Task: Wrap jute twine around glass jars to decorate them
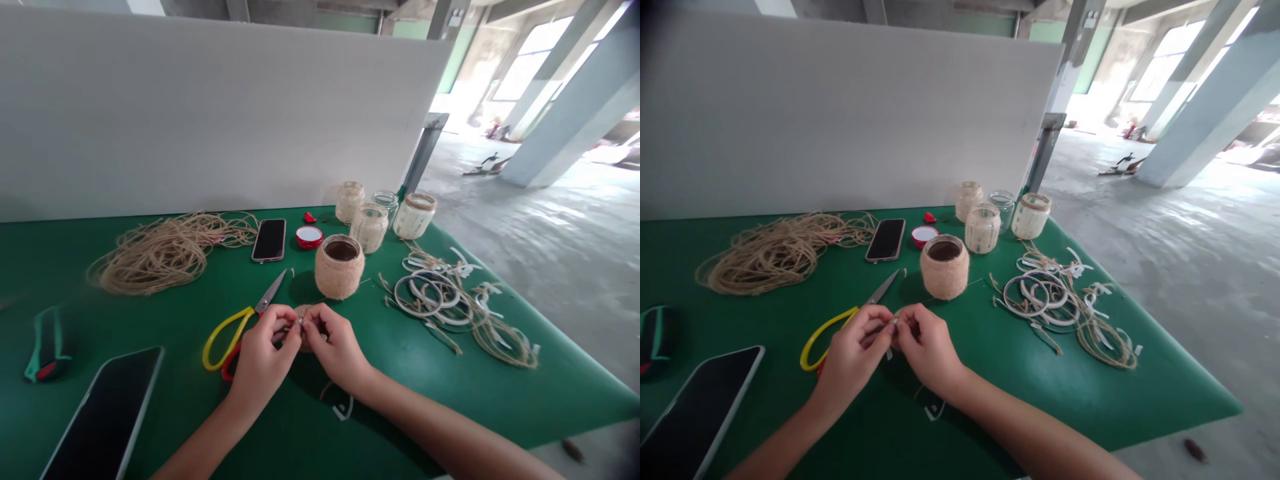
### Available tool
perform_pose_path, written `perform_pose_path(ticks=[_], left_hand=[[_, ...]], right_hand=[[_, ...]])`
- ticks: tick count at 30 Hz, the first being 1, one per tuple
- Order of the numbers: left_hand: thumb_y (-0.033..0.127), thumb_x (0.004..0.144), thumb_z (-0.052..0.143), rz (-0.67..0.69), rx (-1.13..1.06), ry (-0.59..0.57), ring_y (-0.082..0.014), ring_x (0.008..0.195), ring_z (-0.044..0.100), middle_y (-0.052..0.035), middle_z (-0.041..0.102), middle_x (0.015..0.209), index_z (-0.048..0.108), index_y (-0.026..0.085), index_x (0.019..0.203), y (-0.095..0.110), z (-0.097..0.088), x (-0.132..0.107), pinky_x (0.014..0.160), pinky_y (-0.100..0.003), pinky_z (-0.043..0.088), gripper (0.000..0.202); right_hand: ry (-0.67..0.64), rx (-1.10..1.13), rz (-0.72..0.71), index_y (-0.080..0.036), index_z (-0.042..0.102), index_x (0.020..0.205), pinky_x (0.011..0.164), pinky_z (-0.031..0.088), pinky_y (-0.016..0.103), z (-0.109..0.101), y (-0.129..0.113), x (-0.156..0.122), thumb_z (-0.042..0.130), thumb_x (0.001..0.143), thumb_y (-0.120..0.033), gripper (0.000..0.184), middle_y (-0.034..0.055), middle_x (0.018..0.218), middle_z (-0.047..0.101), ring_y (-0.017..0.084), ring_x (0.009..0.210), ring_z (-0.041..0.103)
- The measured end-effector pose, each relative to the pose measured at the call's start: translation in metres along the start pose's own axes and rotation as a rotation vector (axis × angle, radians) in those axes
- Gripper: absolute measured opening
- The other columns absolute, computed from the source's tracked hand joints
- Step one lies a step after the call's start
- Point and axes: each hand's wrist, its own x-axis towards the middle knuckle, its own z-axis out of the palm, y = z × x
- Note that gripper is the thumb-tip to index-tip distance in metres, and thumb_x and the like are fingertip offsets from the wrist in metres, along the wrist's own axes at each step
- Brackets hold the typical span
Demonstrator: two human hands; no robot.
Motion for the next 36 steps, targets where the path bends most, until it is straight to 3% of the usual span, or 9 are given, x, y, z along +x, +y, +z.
perform_pose_path(ticks=[10,20,36], left_hand=[[0.023,0.076,0.052,-0.059,-0.061,-0.039,-0.0122,0.067,0.059,0.0023,0.056,0.071,0.046,0.019,0.081,0.0005,-0.0027,0.0001,0.056,-0.018,0.046,0.009],[0.016,0.074,0.05,-0.057,-0.059,0.009,-0.0098,0.059,0.053,0.0046,0.053,0.066,0.042,0.019,0.075,-0.0025,-0.0002,-0.0011,0.053,-0.018,0.042,0.009],[0.016,0.073,0.051,-0.059,-0.044,0.035,-0.0117,0.061,0.055,0.0042,0.053,0.066,0.042,0.019,0.075,-0.0027,0.0001,-0.0009,0.054,-0.02,0.044,0.01]], right_hand=[[-0.032,-0.25,-0.26,-0.018,0.049,0.08,0.065,0.045,0.023,-0.004,0.0013,0.0015,0.043,0.082,-0.016,0.007,0.0024,0.077,0.058,0.012,0.072,0.054],[-0.056,-0.379,-0.494,-0.018,0.046,0.078,0.061,0.047,0.023,-0.0036,0.0016,0.0055,0.041,0.084,-0.015,0.008,0.0044,0.074,0.056,0.013,0.067,0.053],[-0.038,-0.414,-0.453,-0.018,0.047,0.079,0.059,0.046,0.024,-0.0007,0.002,0.0026,0.04,0.084,-0.017,0.009,0.0035,0.072,0.055,0.013,0.065,0.053]])
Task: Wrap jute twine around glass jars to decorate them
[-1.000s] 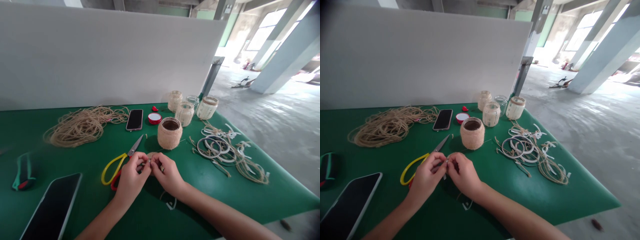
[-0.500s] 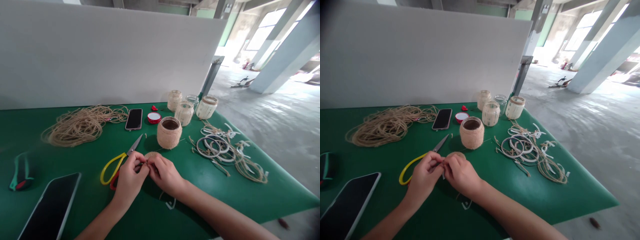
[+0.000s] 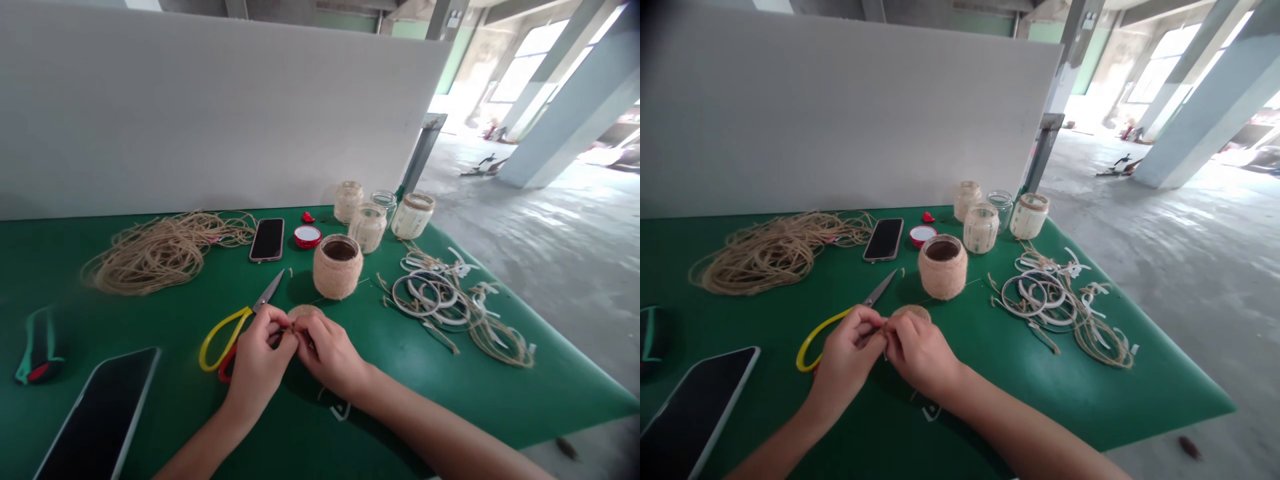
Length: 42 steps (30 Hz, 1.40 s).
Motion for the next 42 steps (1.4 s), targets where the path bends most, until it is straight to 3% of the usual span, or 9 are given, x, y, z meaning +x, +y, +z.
perform_pose_path(ticks=[17,28,36,42], left_hand=[[0.021,0.076,0.05,0.035,0.084,0.0,-0.0131,0.064,0.058,0.0025,0.057,0.07,0.043,0.02,0.079,-0.0029,-0.0004,-0.0012,0.056,-0.021,0.046,0.007],[0.027,0.078,0.051,0.088,0.13,-0.033,-0.0148,0.066,0.063,-0.0011,0.063,0.075,0.049,0.019,0.084,0.0042,-0.0045,0.0011,0.055,-0.021,0.05,0.01],[0.026,0.079,0.051,0.224,0.265,-0.03,-0.0159,0.074,0.063,-0.0026,0.064,0.082,0.053,0.02,0.089,0.0007,-0.0062,-0.0019,0.063,-0.022,0.05,0.012],[0.023,0.081,0.049,0.326,0.329,-0.035,-0.0155,0.078,0.062,-0.0038,0.063,0.086,0.053,0.019,0.093,-0.0005,-0.0071,-0.0035,0.068,-0.022,0.05,0.014]], right_hand=[[-0.001,0.194,0.203,-0.019,0.047,0.077,0.064,0.044,0.023,-0.0015,-0.0035,-0.0007,0.044,0.08,-0.016,0.005,0.0026,0.076,0.057,0.013,0.07,0.054],[0.013,0.352,0.334,-0.017,0.051,0.082,0.062,0.044,0.021,-0.0055,-0.0039,0.0005,0.038,0.085,-0.016,0.013,0.0023,0.078,0.058,0.01,0.067,0.053],[0.027,0.323,0.404,-0.018,0.051,0.076,0.052,0.039,0.019,-0.0064,-0.0034,0.0034,0.05,0.074,-0.017,0.002,-0.0025,0.064,0.052,0.008,0.055,0.047],[0.022,0.326,0.43,-0.018,0.049,0.073,0.049,0.037,0.018,-0.0076,-0.0025,0.0044,0.05,0.071,-0.014,0.004,-0.0038,0.062,0.05,0.008,0.053,0.045]])
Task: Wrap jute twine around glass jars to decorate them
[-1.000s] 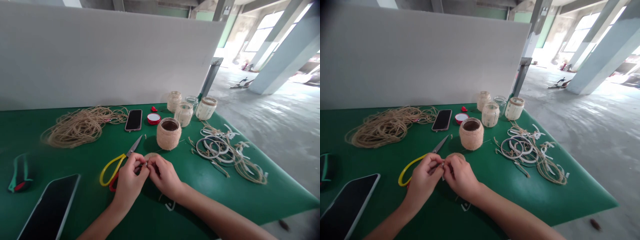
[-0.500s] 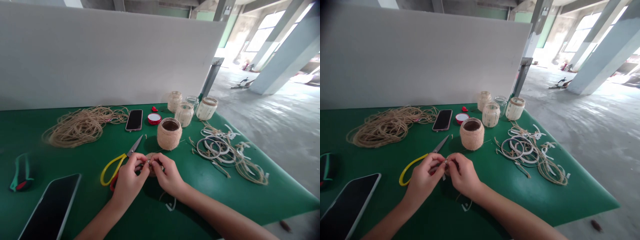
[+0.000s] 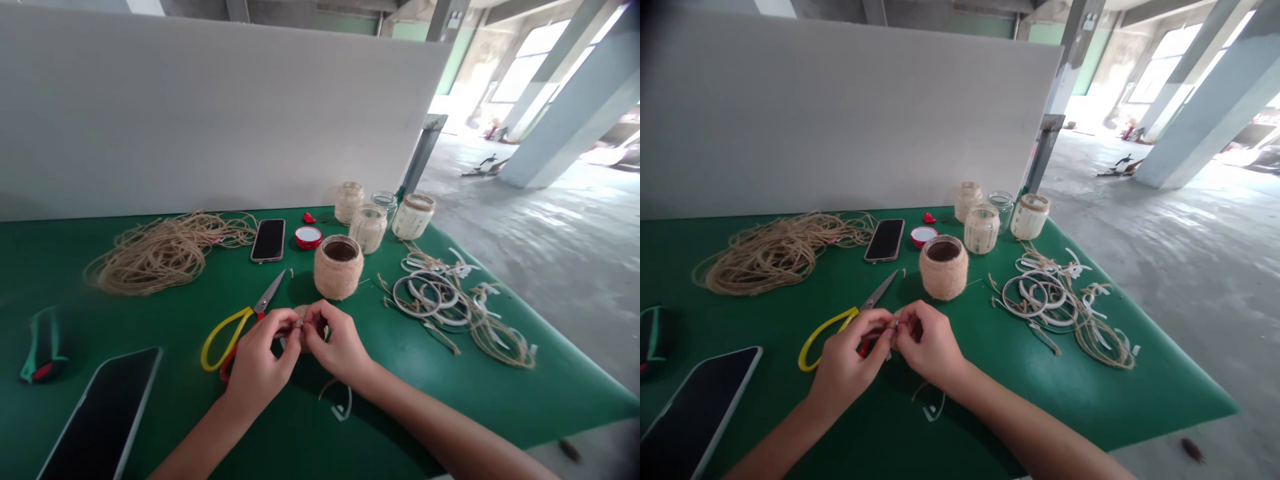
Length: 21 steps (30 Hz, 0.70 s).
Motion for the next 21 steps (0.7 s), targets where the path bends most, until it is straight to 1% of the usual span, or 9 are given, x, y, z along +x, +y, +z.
perform_pose_path(ticks=[3,7,10,14,17,21], left_hand=[[0.023,0.081,0.049,0.043,0.069,0.024,-0.0159,0.079,0.062,-0.0039,0.063,0.087,0.053,0.019,0.095,-0.0036,0.0025,-0.0009,0.07,-0.023,0.05,0.015],[0.023,0.082,0.047,0.069,0.162,0.041,-0.0176,0.082,0.062,-0.0052,0.063,0.092,0.052,0.019,0.1,-0.0085,0.0058,-0.0005,0.073,-0.026,0.05,0.019],[0.022,0.082,0.046,0.09,0.185,0.034,-0.0184,0.084,0.061,-0.0057,0.063,0.093,0.053,0.02,0.102,-0.0094,0.0067,0.0007,0.072,-0.027,0.049,0.021],[0.022,0.083,0.046,0.145,0.198,0.038,-0.0177,0.082,0.061,-0.0055,0.064,0.09,0.055,0.02,0.099,-0.0088,0.0065,0.001,0.071,-0.026,0.049,0.019],[0.023,0.084,0.046,0.134,0.175,0.023,-0.0178,0.082,0.061,-0.0055,0.064,0.091,0.055,0.02,0.099,-0.0088,0.0058,0.0001,0.071,-0.026,0.05,0.018],[0.024,0.084,0.046,0.08,0.139,0.015,-0.0171,0.082,0.062,-0.0048,0.063,0.094,0.054,0.021,0.1,-0.0096,0.0053,-0.0004,0.071,-0.025,0.05,0.018]], right_hand=[[-0.013,0.0,-0.005,-0.018,0.048,0.07,0.049,0.037,0.018,-0.0002,0.0004,0.0002,0.05,0.069,-0.013,0.005,-0.0041,0.061,0.049,0.007,0.052,0.044],[-0.04,0.075,0.068,-0.018,0.047,0.069,0.048,0.036,0.017,-0.0002,0.0006,0.0011,0.05,0.067,-0.011,0.007,-0.0051,0.06,0.048,0.007,0.051,0.043],[-0.059,0.162,0.133,-0.018,0.046,0.068,0.048,0.037,0.017,-0.0002,0.0013,0.0016,0.048,0.066,-0.01,0.008,-0.005,0.061,0.049,0.007,0.052,0.044],[-0.057,0.206,0.155,-0.017,0.046,0.067,0.048,0.037,0.017,0.0007,0.004,0.0011,0.047,0.066,-0.009,0.008,-0.005,0.061,0.048,0.007,0.053,0.044],[-0.06,0.295,0.191,-0.018,0.045,0.067,0.049,0.04,0.018,0.0019,0.0062,0.0004,0.047,0.068,-0.011,0.007,-0.005,0.061,0.048,0.007,0.054,0.046],[-0.111,0.439,0.221,-0.017,0.046,0.07,0.052,0.044,0.02,0.0019,0.006,0.0006,0.046,0.073,-0.014,0.004,-0.0035,0.064,0.05,0.008,0.056,0.05]])
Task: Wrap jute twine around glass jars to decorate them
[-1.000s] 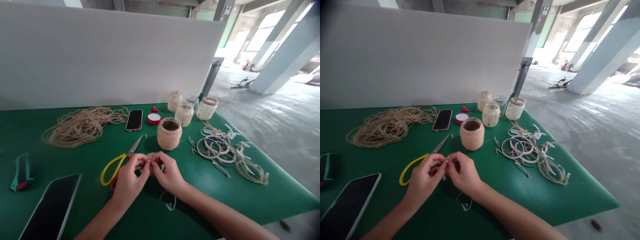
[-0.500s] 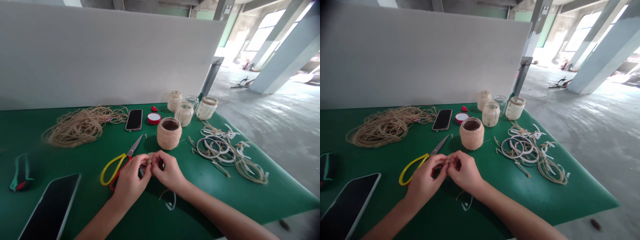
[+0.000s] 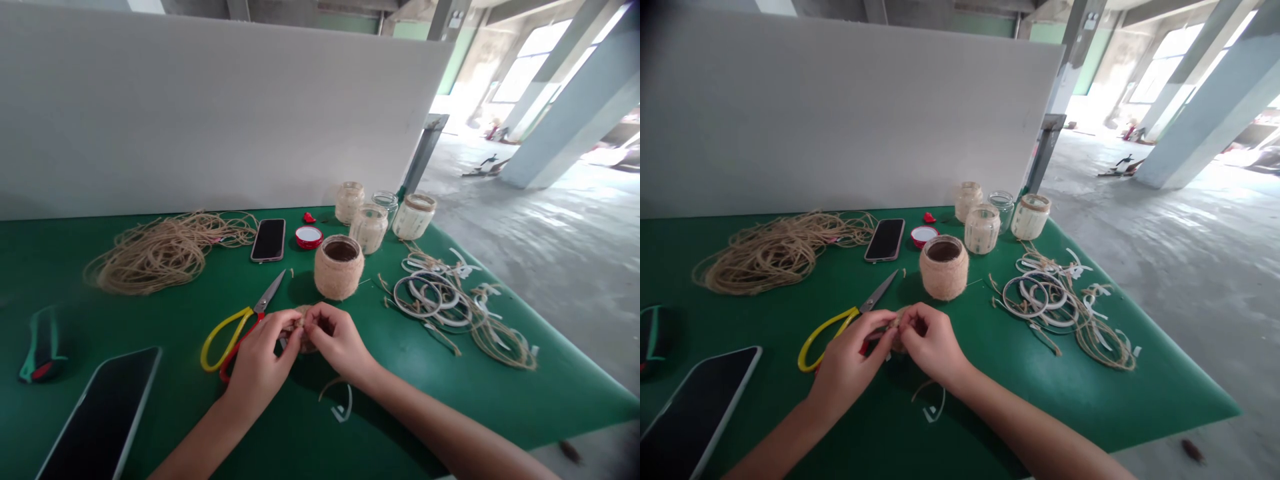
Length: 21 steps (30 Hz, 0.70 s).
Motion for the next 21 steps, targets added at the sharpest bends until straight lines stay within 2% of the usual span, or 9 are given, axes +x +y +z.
perform_pose_path(ticks=[4,10,15,18,21], left_hand=[[0.025,0.085,0.046,-0.01,-0.033,-0.006,-0.0166,0.083,0.063,-0.0043,0.063,0.097,0.054,0.022,0.1,-0.0008,0.0008,0.0,0.071,-0.025,0.051,0.017],[0.029,0.085,0.046,-0.104,-0.122,-0.022,-0.0198,0.089,0.063,-0.0061,0.065,0.098,0.053,0.021,0.102,0.0021,0.0,-0.0024,0.069,-0.026,0.053,0.02],[0.029,0.084,0.047,-0.181,-0.284,-0.05,-0.0202,0.095,0.061,-0.0077,0.063,0.105,0.052,0.02,0.108,0.0065,-0.0037,-0.0018,0.072,-0.024,0.053,0.026],[0.031,0.085,0.046,-0.246,-0.375,-0.073,-0.0193,0.092,0.062,-0.0066,0.063,0.105,0.054,0.021,0.108,0.0059,-0.0056,0.0,0.072,-0.023,0.053,0.026],[0.032,0.086,0.046,-0.293,-0.458,-0.078,-0.0185,0.089,0.063,-0.0064,0.063,0.106,0.055,0.021,0.105,0.004,-0.0067,0.0013,0.072,-0.024,0.053,0.025]], right_hand=[[-0.01,-0.017,-0.012,-0.017,0.046,0.071,0.053,0.045,0.02,-0.0004,-0.0028,-0.0002,0.044,0.077,-0.016,0.007,-0.0027,0.064,0.052,0.008,0.056,0.052],[0.048,-0.264,-0.152,-0.018,0.045,0.07,0.05,0.043,0.018,-0.0008,-0.0057,-0.0013,0.047,0.076,-0.017,0.006,-0.0035,0.064,0.053,0.008,0.055,0.05],[0.065,-0.527,-0.303,-0.018,0.047,0.074,0.052,0.04,0.019,-0.0036,-0.0042,-0.0023,0.049,0.078,-0.019,0.005,-0.002,0.067,0.053,0.008,0.056,0.047],[0.075,-0.651,-0.371,-0.019,0.046,0.072,0.055,0.04,0.021,-0.006,-0.0031,-0.0019,0.05,0.081,-0.023,0.01,-0.0006,0.07,0.054,0.01,0.06,0.048],[0.072,-0.687,-0.347,-0.019,0.044,0.066,0.056,0.039,0.021,-0.0069,-0.0021,-0.0007,0.051,0.083,-0.027,0.02,-0.0008,0.067,0.054,0.01,0.06,0.049]])
